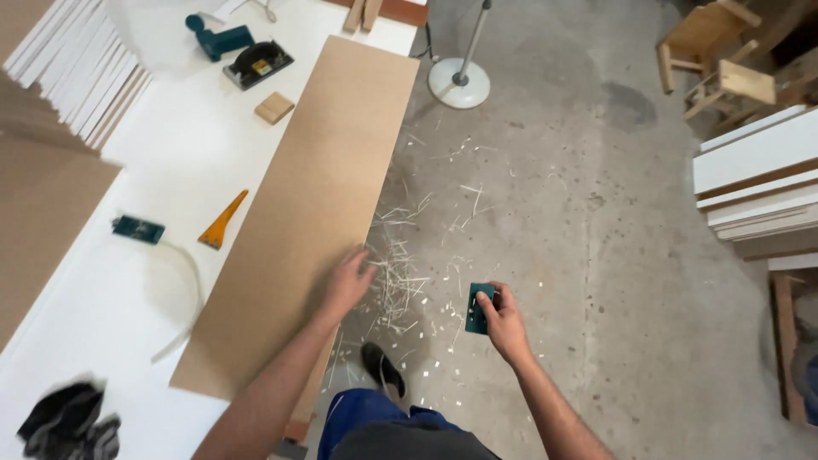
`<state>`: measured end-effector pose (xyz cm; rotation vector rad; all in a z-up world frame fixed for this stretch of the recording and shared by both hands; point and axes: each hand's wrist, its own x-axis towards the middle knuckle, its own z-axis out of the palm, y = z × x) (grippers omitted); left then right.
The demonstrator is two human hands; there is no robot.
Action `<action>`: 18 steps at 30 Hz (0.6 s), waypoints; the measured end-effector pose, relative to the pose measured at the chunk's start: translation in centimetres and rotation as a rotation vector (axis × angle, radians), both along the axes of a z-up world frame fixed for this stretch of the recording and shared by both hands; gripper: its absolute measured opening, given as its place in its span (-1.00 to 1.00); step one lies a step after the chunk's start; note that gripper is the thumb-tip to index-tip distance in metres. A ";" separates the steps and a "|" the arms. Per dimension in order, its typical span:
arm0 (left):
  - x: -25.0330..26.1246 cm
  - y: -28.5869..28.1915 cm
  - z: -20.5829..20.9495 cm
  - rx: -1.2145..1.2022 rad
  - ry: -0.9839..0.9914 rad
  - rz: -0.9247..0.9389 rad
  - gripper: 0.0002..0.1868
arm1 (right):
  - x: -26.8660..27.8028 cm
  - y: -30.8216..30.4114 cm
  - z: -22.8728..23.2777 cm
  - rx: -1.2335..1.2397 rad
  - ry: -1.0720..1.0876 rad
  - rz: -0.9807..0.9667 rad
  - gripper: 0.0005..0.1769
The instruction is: The person is sanding and scraping the edges of a wooden board on a workbench to smooth the finish.
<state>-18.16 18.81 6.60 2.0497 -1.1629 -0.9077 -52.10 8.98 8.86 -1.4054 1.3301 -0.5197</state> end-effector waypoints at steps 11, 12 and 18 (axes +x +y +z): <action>-6.4 27.9 -4.8 0.073 -0.834 -0.320 -0.22 | -1.5 19.4 -7.3 0.344 0.162 0.155 -0.62; -6.9 28.8 -5.1 0.071 -0.832 -0.326 -0.22 | -1.3 20.6 -6.8 0.346 0.163 0.149 -0.62; -4.8 30.3 -6.0 0.004 -0.826 -0.355 -0.21 | 1.3 26.4 -5.8 0.333 0.054 0.158 -0.64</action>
